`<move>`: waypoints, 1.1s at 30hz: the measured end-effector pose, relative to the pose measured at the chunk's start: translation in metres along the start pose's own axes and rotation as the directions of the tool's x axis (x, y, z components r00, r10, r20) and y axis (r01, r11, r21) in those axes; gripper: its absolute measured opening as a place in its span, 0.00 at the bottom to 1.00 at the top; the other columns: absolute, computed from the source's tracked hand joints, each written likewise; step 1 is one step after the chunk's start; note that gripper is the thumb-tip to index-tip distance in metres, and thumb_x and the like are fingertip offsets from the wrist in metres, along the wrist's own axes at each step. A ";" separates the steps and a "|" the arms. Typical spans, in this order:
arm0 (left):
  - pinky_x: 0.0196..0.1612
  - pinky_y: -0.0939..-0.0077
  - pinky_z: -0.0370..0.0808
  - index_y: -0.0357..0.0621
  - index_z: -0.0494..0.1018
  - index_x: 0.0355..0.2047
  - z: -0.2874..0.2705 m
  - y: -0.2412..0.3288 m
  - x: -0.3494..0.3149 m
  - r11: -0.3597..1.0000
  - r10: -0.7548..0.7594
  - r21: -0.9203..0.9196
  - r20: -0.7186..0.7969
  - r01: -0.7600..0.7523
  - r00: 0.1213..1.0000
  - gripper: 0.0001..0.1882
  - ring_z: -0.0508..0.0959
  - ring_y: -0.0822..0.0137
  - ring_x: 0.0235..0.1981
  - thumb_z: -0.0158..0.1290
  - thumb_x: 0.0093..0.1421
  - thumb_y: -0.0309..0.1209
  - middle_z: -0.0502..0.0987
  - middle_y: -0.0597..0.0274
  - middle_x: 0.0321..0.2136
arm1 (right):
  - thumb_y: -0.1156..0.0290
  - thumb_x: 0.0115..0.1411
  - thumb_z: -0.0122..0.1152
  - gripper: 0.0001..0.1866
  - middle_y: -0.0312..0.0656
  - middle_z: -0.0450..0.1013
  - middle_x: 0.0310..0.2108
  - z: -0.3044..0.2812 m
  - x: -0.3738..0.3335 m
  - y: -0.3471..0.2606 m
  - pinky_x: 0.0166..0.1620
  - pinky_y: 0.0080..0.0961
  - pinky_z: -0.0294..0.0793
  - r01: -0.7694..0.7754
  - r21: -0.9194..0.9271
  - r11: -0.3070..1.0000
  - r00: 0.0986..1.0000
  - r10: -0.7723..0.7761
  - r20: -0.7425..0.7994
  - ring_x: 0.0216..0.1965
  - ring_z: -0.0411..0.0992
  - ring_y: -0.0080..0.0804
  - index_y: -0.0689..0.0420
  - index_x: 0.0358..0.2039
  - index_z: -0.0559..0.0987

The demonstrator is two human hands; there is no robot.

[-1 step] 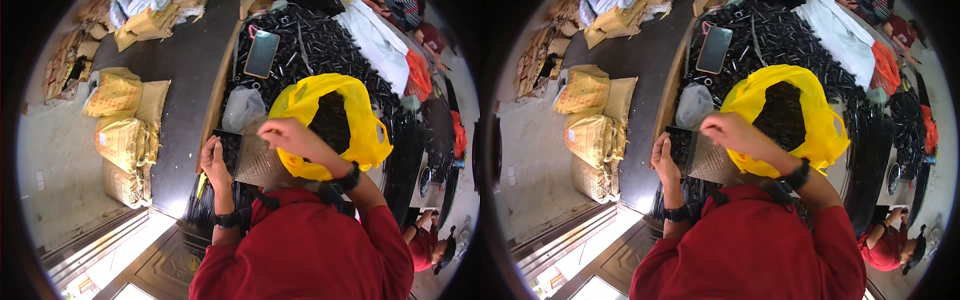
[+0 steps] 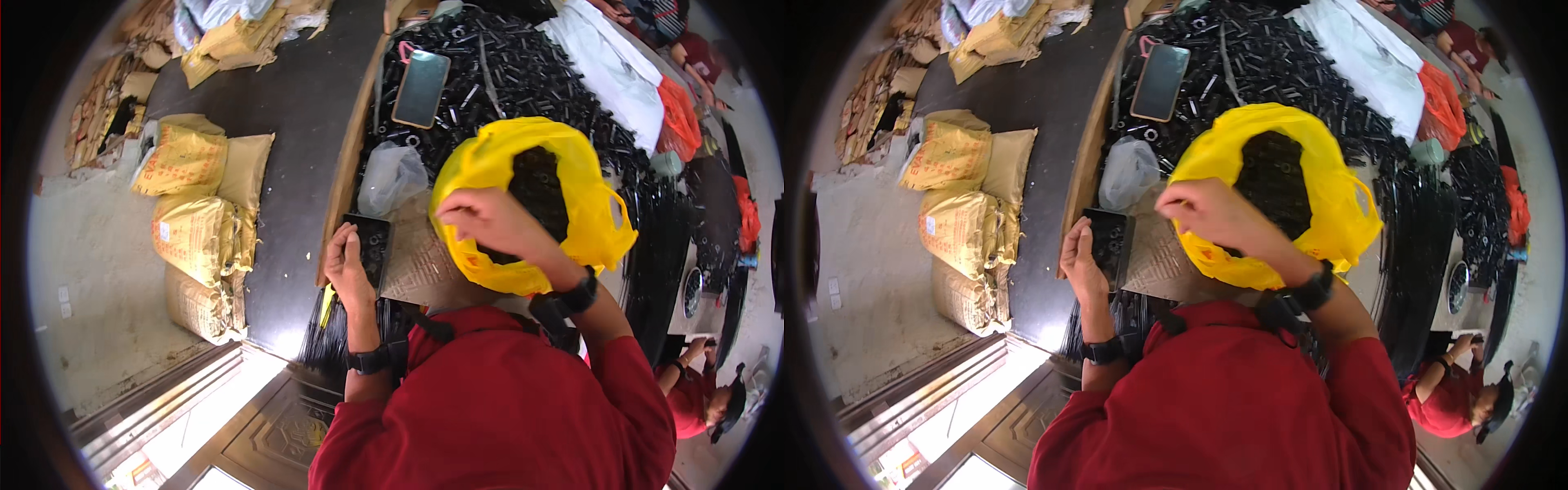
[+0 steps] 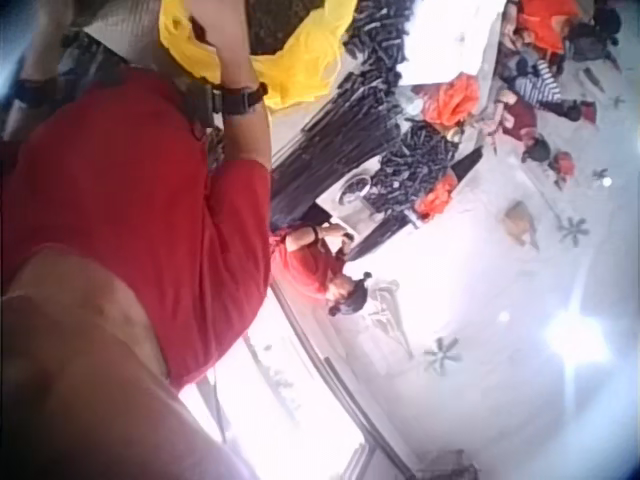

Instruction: The recorder is sorting small black plastic components from a large yellow bag and inspecting them.

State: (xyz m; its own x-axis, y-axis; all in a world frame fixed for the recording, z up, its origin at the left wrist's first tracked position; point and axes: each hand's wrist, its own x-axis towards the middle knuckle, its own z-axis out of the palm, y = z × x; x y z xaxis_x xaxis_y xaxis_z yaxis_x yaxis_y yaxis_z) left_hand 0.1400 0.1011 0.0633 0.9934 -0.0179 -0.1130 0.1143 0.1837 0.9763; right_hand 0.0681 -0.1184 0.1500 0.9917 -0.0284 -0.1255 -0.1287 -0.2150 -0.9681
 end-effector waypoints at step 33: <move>0.47 0.74 0.69 0.42 0.67 0.44 0.128 -0.020 -0.060 0.342 -0.594 -0.200 0.711 0.918 0.376 0.16 0.70 0.67 0.40 0.44 0.62 0.38 0.70 0.61 0.38 | 0.74 0.55 0.53 0.08 0.38 0.73 0.28 -0.060 -0.049 0.046 0.26 0.18 0.71 -0.168 0.077 0.983 0.936 0.183 -0.300 0.25 0.73 0.24 0.57 0.37 0.74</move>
State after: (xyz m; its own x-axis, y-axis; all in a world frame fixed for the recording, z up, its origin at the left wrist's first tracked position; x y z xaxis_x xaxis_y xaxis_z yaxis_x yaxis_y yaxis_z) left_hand 0.0787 -0.0271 0.0736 0.3080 -0.8148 -0.4912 0.9506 0.2429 0.1930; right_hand 0.0138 -0.1857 0.1250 0.9048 -0.3584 -0.2299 -0.2926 -0.1312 -0.9472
